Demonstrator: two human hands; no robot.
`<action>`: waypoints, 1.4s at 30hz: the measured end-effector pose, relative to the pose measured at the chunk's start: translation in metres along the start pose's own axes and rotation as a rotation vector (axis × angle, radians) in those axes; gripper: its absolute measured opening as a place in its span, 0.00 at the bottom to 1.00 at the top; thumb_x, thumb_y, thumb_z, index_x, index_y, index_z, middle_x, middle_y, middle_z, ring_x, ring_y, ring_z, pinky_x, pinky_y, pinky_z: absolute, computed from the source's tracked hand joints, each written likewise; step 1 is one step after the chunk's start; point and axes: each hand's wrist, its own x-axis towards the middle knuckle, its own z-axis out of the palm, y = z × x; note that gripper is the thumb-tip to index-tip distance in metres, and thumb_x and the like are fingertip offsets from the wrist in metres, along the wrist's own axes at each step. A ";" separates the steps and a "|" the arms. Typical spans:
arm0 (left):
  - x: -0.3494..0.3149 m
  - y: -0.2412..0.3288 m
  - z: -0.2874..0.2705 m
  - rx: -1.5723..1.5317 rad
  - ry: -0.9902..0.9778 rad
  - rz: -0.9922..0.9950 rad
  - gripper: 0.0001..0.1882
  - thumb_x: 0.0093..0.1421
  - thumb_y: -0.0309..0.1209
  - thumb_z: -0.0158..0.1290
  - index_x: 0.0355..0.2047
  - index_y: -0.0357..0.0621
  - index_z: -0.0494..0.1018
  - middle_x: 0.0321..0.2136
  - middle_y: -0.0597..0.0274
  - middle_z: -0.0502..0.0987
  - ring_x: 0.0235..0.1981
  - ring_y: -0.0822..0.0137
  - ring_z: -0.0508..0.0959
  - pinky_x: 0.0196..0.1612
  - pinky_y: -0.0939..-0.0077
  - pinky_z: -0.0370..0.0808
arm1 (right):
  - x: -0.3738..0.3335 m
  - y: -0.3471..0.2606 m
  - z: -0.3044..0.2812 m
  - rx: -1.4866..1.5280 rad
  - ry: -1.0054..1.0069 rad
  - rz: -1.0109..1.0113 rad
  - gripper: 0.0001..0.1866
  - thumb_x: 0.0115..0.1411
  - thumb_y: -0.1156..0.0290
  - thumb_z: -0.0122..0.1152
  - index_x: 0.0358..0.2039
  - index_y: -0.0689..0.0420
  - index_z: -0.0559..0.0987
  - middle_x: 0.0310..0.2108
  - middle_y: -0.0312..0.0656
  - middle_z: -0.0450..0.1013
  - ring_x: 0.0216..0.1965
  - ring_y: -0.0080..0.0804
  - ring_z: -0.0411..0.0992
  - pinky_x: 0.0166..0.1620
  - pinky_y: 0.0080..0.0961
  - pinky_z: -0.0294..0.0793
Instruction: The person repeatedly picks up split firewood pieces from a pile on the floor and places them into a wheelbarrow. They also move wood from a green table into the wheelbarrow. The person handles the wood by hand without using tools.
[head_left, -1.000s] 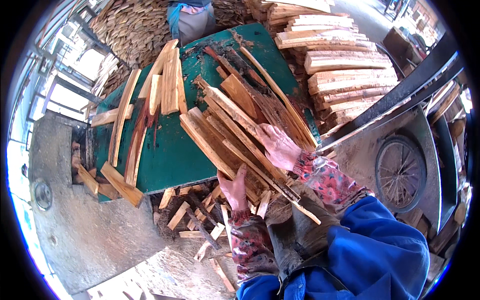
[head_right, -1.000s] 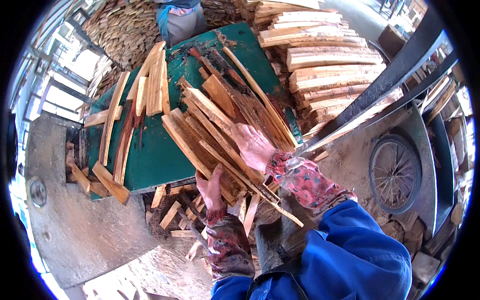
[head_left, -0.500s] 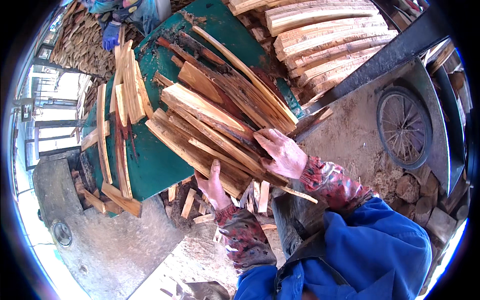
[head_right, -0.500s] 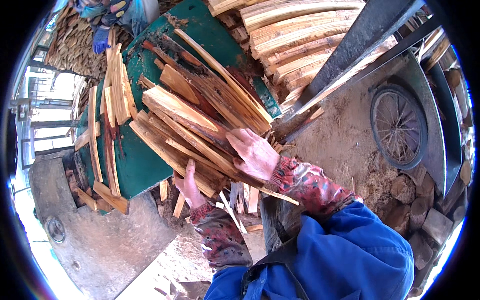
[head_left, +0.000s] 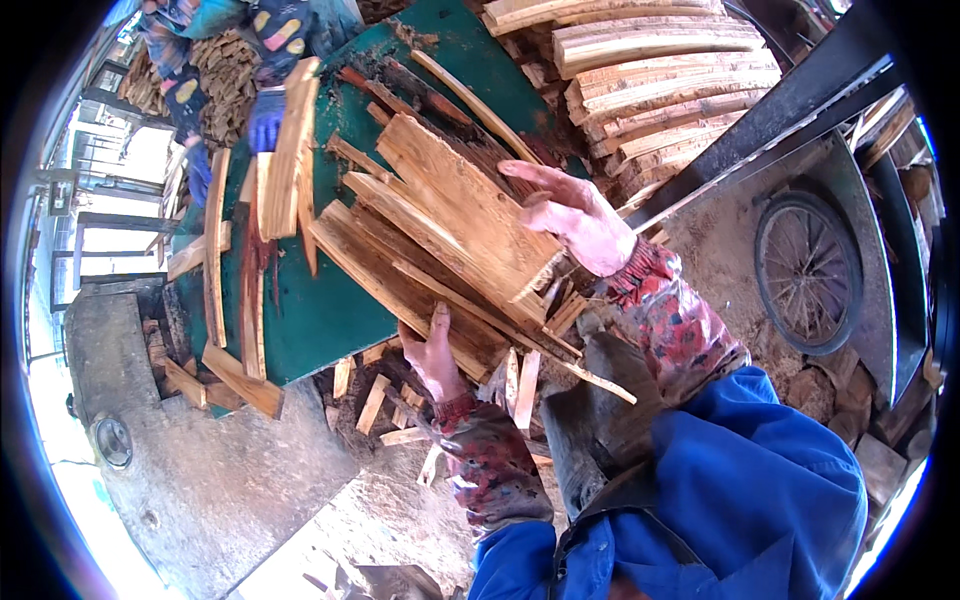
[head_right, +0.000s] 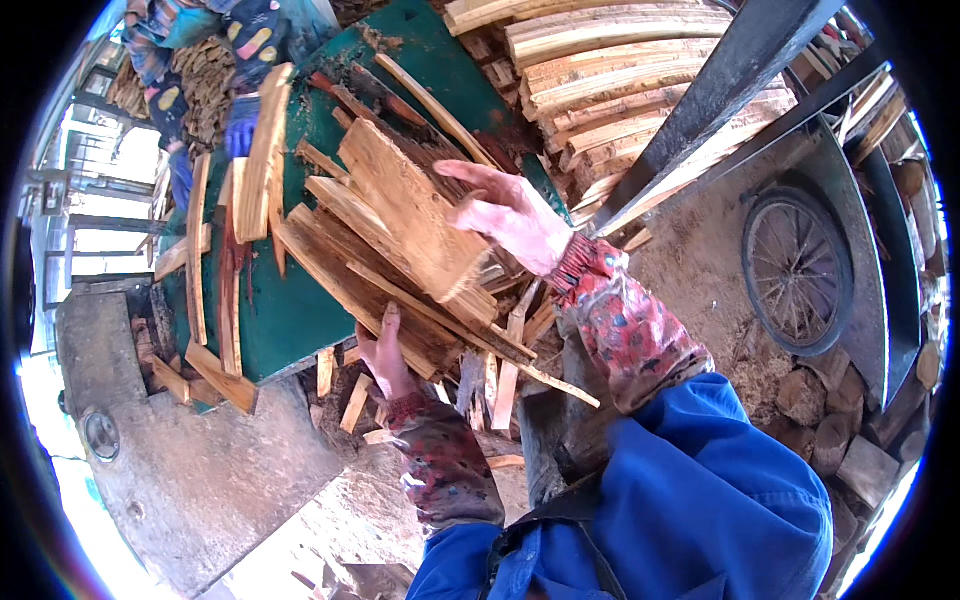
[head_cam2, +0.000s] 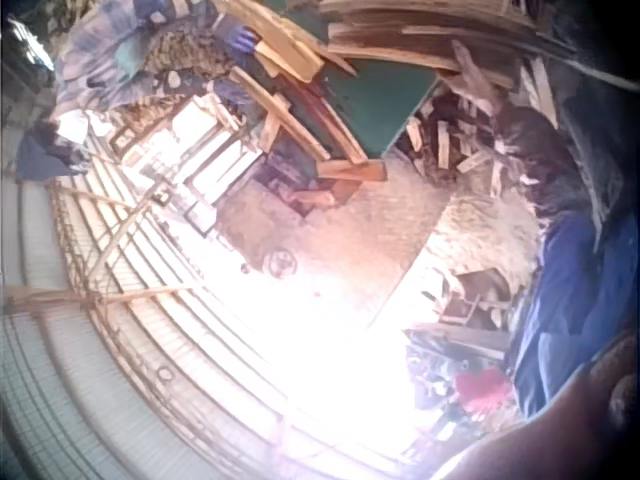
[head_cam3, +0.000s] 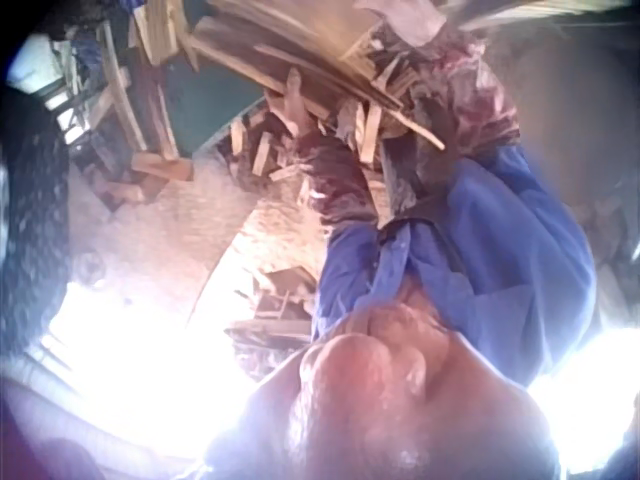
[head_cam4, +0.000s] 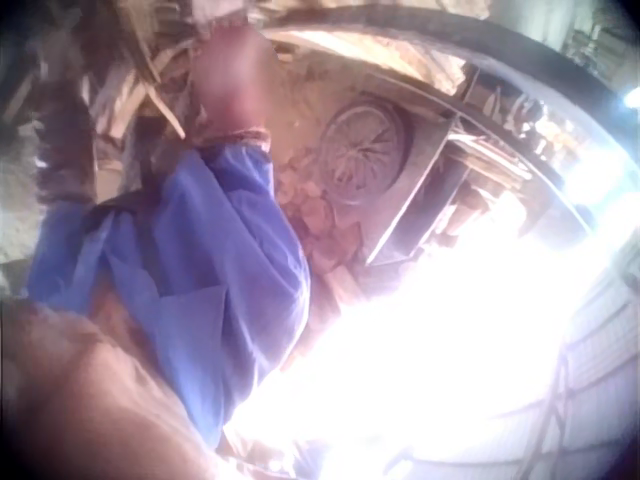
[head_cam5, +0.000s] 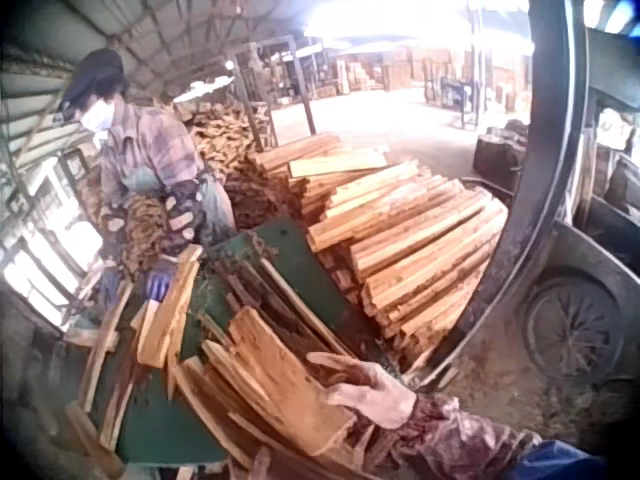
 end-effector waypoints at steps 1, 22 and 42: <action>0.002 -0.007 -0.003 -0.031 -0.007 0.012 0.45 0.49 0.31 0.66 0.60 0.24 0.53 0.52 0.47 0.69 0.49 0.61 0.71 0.57 0.69 0.65 | 0.008 -0.007 0.008 0.006 -0.026 -0.042 0.24 0.56 0.71 0.56 0.54 0.65 0.71 0.30 0.33 0.72 0.34 0.15 0.67 0.44 0.15 0.65; -0.003 0.000 -0.002 -0.324 -0.028 0.086 0.35 0.49 0.24 0.65 0.55 0.31 0.60 0.47 0.56 0.72 0.46 0.68 0.73 0.52 0.75 0.71 | 0.022 -0.013 0.121 -0.311 -0.051 -0.224 0.05 0.56 0.79 0.58 0.34 0.60 0.75 0.29 0.28 0.69 0.31 0.12 0.66 0.36 0.12 0.68; 0.009 0.002 -0.005 -0.120 0.074 0.075 0.34 0.53 0.38 0.65 0.51 0.27 0.63 0.42 0.58 0.71 0.41 0.72 0.70 0.43 0.79 0.70 | 0.112 0.050 -0.034 -1.693 0.209 0.017 0.49 0.48 0.44 0.66 0.61 0.64 0.59 0.51 0.57 0.67 0.53 0.52 0.66 0.55 0.40 0.66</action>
